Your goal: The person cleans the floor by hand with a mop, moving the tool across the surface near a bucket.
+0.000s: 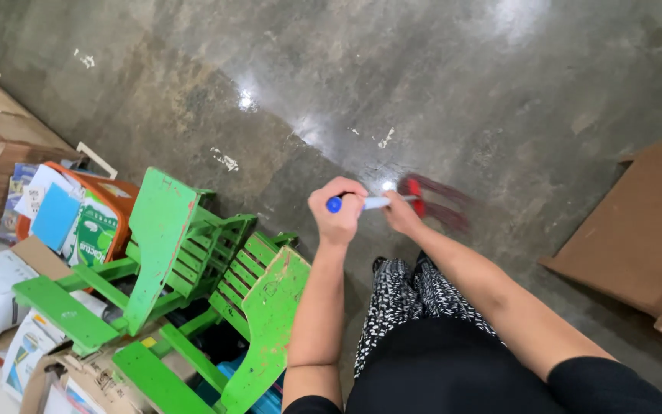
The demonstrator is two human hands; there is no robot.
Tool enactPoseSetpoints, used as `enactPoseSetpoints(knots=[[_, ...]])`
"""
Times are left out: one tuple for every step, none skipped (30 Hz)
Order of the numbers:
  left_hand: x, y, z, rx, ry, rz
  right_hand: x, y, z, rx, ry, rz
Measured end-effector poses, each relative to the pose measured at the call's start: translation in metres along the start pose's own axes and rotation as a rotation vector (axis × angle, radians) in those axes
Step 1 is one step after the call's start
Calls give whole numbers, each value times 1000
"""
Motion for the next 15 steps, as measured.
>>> enactPoseSetpoints(knots=[[3,-5,-6,19,25,-38,13,9,5,1,4,38],[7,-11,-8,38,51,-76,19,15,7,1,9,76],[12,-17,-5,-33,35,-107,22,15,11,-11,-23,62],[19,-24,1,-104,20,-138,23,14,13,-23,-56,47],[24,-31,10,-175,1,-169,21,14,14,-33,-85,34],[29,-36,22,-202,-23,-169,17,9,13,-52,-100,6],[34,-38,37,-230,-51,-160,8,2,9,-70,-109,-29],[36,-40,53,-258,-79,-151,-2,-7,5,-89,-118,-63],[36,-37,73,-234,-124,-138,-13,-17,-7,-128,-21,-45],[35,-29,95,-211,-169,-125,-26,-31,-20,-168,76,-26],[31,-17,115,-232,-178,-119,-40,-47,-25,-183,51,-74],[24,-1,133,-253,-187,-112,-52,-64,-30,-198,26,-122],[16,17,149,-290,-207,-37,-61,-75,-51,-254,316,-10],[4,32,163,-284,-256,0,-71,-88,-57,-317,340,-13],[-6,45,174,-280,-299,32,-82,-100,-63,-309,401,-58]])
Point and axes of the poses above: each hand's wrist, its own x-axis towards the middle knuckle, its own y-axis out of the palm, z = x × y, the point moved 5 cm from there along x, towards the middle knuckle, and after that the axes turned 1 degree about y, right-handed, at the moved point
